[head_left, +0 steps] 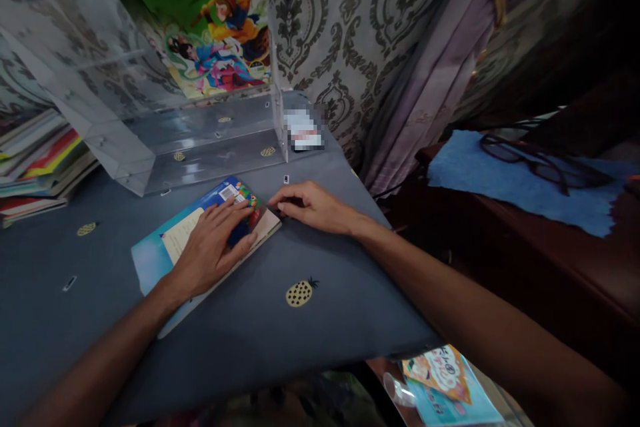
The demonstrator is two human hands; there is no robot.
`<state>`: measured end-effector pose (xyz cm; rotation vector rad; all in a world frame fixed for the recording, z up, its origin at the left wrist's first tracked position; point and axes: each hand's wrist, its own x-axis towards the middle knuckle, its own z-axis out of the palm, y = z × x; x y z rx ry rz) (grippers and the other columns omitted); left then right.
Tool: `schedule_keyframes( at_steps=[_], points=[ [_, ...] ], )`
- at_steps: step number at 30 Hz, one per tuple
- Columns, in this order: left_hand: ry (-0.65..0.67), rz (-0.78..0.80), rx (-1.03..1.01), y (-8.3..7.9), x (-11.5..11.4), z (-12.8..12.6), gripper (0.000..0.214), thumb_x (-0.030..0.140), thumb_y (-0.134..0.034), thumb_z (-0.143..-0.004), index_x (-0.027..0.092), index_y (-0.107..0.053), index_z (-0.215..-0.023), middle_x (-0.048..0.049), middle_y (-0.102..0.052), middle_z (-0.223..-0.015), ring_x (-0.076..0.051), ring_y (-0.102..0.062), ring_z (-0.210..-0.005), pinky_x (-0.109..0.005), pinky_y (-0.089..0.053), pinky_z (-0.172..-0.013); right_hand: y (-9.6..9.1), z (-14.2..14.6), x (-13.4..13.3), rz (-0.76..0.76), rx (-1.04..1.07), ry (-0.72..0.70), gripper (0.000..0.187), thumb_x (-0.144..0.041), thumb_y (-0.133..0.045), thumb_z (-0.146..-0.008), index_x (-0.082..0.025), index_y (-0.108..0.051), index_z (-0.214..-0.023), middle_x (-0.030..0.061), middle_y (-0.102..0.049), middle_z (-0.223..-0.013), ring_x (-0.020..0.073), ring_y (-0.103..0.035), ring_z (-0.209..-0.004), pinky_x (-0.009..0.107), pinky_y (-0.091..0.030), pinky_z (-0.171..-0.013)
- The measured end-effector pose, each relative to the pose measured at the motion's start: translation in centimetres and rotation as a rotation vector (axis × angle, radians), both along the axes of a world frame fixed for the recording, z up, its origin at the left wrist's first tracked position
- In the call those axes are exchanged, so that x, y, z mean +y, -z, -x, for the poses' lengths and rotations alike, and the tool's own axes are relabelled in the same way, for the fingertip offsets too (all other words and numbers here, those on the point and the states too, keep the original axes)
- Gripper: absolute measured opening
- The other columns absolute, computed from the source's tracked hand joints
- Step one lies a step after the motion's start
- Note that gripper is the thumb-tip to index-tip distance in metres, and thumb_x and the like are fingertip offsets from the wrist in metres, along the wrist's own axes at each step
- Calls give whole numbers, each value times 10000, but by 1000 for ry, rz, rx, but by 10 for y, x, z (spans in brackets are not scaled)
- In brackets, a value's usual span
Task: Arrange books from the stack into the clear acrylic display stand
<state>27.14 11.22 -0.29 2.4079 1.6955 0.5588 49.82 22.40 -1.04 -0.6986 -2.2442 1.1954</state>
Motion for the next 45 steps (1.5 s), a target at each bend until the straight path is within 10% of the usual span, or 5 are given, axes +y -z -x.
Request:
schedule_keyframes(
  at_steps=[10, 45],
  points=[
    [-1, -6, 3, -1, -2, -3, 466, 517, -407, -998, 230, -577, -1324, -77, -595, -1419, -299, -441, -1409, -563, -340, -1156, -10, -5, -1, 51, -51, -179, 243, -176, -664, -806, -155, -710, -1043, 17, -682, -859, 132, -621, -763, 250, -505, -709],
    [14, -126, -28, 2, -3, -4, 421, 420, -461, -987, 229, -526, -1356, -91, -638, -1355, -285, -540, -1325, -531, -412, -1123, -4, -3, -1, 40, -22, -137, 149, -132, -634, -823, -183, -683, -955, -3, -665, -828, 120, -611, -747, 248, -496, -710]
  ],
)
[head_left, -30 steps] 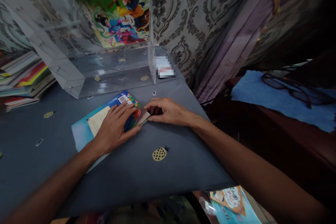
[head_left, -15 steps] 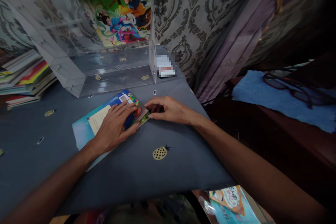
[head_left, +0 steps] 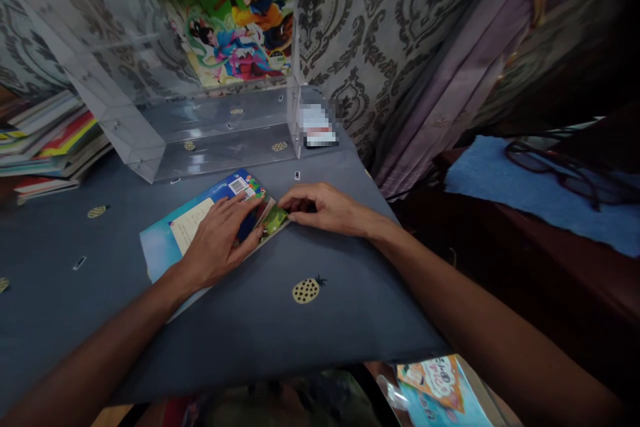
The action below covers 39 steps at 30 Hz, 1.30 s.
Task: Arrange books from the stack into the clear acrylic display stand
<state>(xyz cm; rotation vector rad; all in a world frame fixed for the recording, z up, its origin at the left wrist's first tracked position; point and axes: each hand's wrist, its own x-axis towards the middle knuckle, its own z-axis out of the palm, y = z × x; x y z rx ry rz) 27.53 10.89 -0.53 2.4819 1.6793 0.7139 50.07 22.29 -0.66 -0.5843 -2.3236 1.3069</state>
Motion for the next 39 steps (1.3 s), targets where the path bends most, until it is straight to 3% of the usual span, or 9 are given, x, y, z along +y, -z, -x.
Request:
schedule_keyframes(
  at_steps=[6, 19, 29, 39],
  points=[
    [24, -7, 26, 0, 0, 0, 395, 420, -468, -987, 230, -554, -1322, -81, -656, -1327, -291, -508, -1355, -528, -427, -1113, 2, 0, 1, -178, -15, 5, 194, -109, -577, -857, -192, -734, -935, 18, -675, -885, 126, -621, -783, 260, -482, -750],
    [35, -27, 32, -3, -1, -2, 355, 384, -457, -996, 225, -573, -1292, -85, -670, -1306, -280, -552, -1311, -504, -457, -1092, -4, -2, 0, -72, -46, -30, 243, -100, -603, -789, -174, -721, -988, 14, -648, -881, 115, -605, -741, 242, -497, -699],
    [41, -50, 19, -2, 0, -3, 329, 376, -454, -1000, 226, -576, -1266, -85, -677, -1290, -278, -561, -1301, -502, -461, -1082, -3, 0, -1, -153, -19, -6, 168, -157, -589, -868, -183, -735, -947, 23, -671, -870, 132, -609, -770, 257, -476, -727],
    [74, -53, 29, -5, 1, -5, 328, 370, -464, -998, 229, -578, -1271, -91, -696, -1239, -291, -582, -1270, -516, -482, -1044, 2, 3, -1, -202, 15, 4, 133, -139, -596, -864, -183, -711, -914, 14, -632, -854, 122, -581, -735, 253, -459, -703]
  ],
)
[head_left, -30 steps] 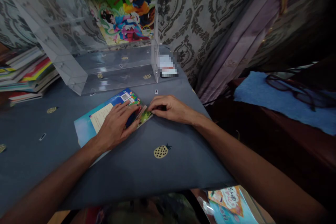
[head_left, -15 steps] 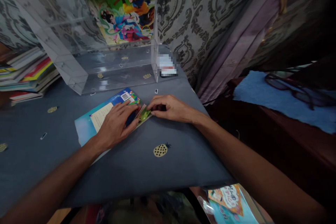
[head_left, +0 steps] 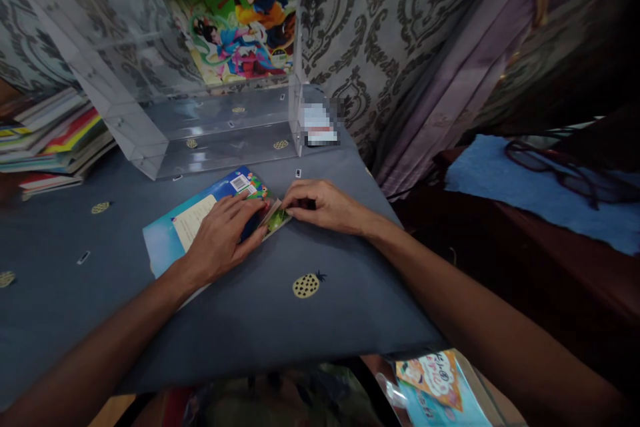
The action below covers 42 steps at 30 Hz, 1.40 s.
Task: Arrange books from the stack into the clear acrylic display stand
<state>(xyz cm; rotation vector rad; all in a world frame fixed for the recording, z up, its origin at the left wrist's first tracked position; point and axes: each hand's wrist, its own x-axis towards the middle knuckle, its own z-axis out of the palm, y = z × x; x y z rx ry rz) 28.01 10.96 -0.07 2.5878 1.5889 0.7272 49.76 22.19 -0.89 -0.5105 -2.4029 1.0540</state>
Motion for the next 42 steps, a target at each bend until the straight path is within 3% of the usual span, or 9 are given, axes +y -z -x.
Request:
schedule_keyframes(
  at_steps=[10, 16, 28, 34, 42],
  points=[
    [-2, 18, 38, 1, 0, 1, 331, 349, -489, -983, 227, -571, -1280, -96, -689, -1247, -295, -580, -1265, -510, -463, -1065, -1, 0, 0, 22, 89, 14, 63, -160, -629, -854, -175, -689, -857, 7, -601, -816, 115, -557, -698, 247, -442, -664],
    [-18, -15, 55, 5, -1, 1, 391, 431, -559, -954, 219, -566, -1284, -116, -673, -1275, -315, -567, -1280, -524, -455, -1067, -2, 2, -3, 58, 148, 53, 47, -184, -633, -849, -176, -672, -824, 3, -613, -800, 112, -547, -679, 245, -437, -652],
    [-33, -28, 66, 2, -1, -3, 319, 302, -430, -1008, 188, -593, -1257, -116, -704, -1216, -304, -602, -1238, -517, -486, -1042, -2, -1, -1, 146, 78, 85, 69, -202, -679, -819, -174, -661, -880, -16, -613, -764, 107, -533, -668, 237, -433, -644],
    [-39, -40, 70, 3, -1, -3, 308, 313, -434, -1004, 211, -593, -1247, -96, -708, -1213, -291, -612, -1224, -498, -490, -1044, -3, -3, 0, -2, -54, -70, 118, -210, -717, -834, -174, -731, -946, 21, -611, -881, 129, -565, -746, 264, -448, -696],
    [-6, -96, 74, 5, 0, -2, 297, 298, -468, -999, 184, -586, -1247, -116, -706, -1198, -287, -625, -1198, -483, -504, -1021, 2, -3, 1, -82, -22, -113, 129, -165, -673, -888, -201, -764, -971, 41, -651, -937, 152, -611, -860, 280, -471, -791]
  ],
)
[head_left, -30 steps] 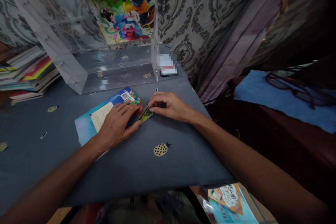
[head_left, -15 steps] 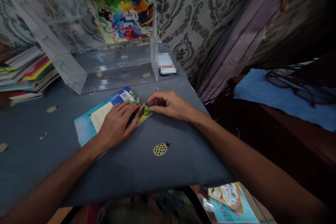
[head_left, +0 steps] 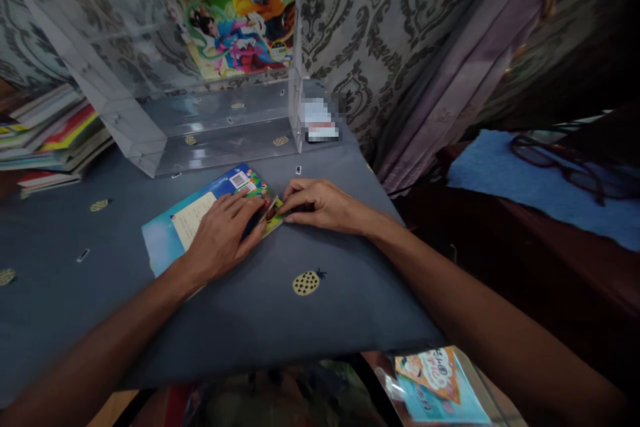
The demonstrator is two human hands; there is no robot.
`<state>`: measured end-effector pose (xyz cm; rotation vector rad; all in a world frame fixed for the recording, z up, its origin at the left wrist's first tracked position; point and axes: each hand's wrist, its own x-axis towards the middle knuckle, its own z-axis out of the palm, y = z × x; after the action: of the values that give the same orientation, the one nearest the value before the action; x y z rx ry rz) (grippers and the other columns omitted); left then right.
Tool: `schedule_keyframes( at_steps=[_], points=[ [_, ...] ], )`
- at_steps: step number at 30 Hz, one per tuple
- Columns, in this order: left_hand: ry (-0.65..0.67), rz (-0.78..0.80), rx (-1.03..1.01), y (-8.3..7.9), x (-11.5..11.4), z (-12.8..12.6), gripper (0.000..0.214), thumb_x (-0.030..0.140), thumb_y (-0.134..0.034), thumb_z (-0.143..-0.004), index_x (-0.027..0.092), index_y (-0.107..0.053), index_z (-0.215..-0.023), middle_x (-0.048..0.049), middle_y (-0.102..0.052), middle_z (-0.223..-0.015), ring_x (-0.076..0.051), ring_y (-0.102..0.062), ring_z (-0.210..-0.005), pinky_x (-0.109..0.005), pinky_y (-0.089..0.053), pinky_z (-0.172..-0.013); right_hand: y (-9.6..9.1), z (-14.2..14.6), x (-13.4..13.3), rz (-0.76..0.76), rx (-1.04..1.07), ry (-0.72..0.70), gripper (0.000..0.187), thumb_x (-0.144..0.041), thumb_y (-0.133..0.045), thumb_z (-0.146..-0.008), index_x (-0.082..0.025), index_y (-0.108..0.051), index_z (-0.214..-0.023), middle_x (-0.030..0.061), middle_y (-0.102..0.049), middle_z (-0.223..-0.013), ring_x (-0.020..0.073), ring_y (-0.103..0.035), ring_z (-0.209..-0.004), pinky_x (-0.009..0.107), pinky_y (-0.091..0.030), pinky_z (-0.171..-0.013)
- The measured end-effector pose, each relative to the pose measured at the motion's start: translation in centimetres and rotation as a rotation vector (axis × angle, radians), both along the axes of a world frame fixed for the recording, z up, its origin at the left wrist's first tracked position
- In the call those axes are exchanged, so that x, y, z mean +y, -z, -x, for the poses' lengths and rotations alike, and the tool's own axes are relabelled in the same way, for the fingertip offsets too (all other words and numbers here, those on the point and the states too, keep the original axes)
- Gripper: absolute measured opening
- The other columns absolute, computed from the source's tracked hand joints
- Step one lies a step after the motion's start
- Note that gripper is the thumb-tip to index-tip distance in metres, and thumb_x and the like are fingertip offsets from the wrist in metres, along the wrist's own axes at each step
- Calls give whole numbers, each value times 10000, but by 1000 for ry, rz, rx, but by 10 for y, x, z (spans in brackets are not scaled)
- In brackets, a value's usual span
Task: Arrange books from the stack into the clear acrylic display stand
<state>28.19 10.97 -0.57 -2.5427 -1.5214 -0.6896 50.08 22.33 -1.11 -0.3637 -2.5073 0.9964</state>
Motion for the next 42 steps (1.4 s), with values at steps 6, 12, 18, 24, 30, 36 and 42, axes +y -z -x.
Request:
schedule_keyframes(
  at_steps=[6, 12, 18, 24, 30, 36, 42],
  points=[
    [0, -15, 22, 1, 0, 1, 287, 305, -470, -1003, 182, -571, -1242, -118, -707, -1202, -291, -632, -1185, -484, -509, -1007, 1, 0, 1, 6, 15, 3, 102, -156, -656, -899, -189, -750, -920, 37, -661, -931, 145, -620, -859, 272, -477, -788],
    [20, 10, -20, -1, 0, 0, 370, 290, -457, -1013, 194, -477, -1370, -119, -671, -1270, -264, -640, -1167, -452, -530, -975, 1, 0, 1, 4, 8, 21, 91, -142, -646, -897, -177, -729, -886, 38, -653, -915, 140, -604, -817, 272, -470, -771],
    [127, -50, 33, -2, -1, 2, 316, 205, -419, -1018, 201, -563, -1299, -140, -623, -1333, -257, -628, -1192, -434, -546, -967, -1, 0, 0, -10, 5, 34, 94, -117, -624, -888, -169, -693, -851, 28, -633, -874, 137, -581, -782, 269, -452, -746],
    [130, -42, 97, -2, -2, 1, 256, 356, -550, -978, 183, -625, -1151, -156, -626, -1313, -287, -631, -1178, -467, -554, -970, -3, 1, -1, 0, 5, 58, 93, -138, -600, -893, -166, -683, -862, 26, -633, -861, 137, -565, -767, 266, -433, -727],
    [111, -49, 95, -2, -2, -1, 240, 295, -518, -995, 180, -604, -1187, -149, -630, -1311, -275, -630, -1186, -457, -548, -989, -2, 0, -1, -11, 5, 85, 117, -144, -589, -890, -170, -699, -917, 17, -635, -829, 132, -560, -739, 251, -410, -694],
    [125, -62, 79, -1, -2, 0, 249, 287, -505, -1003, 159, -602, -1194, -160, -635, -1299, -281, -631, -1183, -467, -550, -986, -3, 0, -1, -6, 8, 95, 150, -161, -571, -903, -170, -715, -946, 21, -647, -830, 137, -571, -749, 257, -414, -705],
    [125, -46, 70, -1, -2, 0, 242, 253, -494, -1004, 163, -599, -1203, -156, -632, -1309, -274, -633, -1181, -465, -552, -985, -5, -1, -1, 10, 4, 99, 178, -145, -553, -892, -171, -718, -955, 23, -662, -841, 137, -579, -757, 259, -424, -708]
  ],
)
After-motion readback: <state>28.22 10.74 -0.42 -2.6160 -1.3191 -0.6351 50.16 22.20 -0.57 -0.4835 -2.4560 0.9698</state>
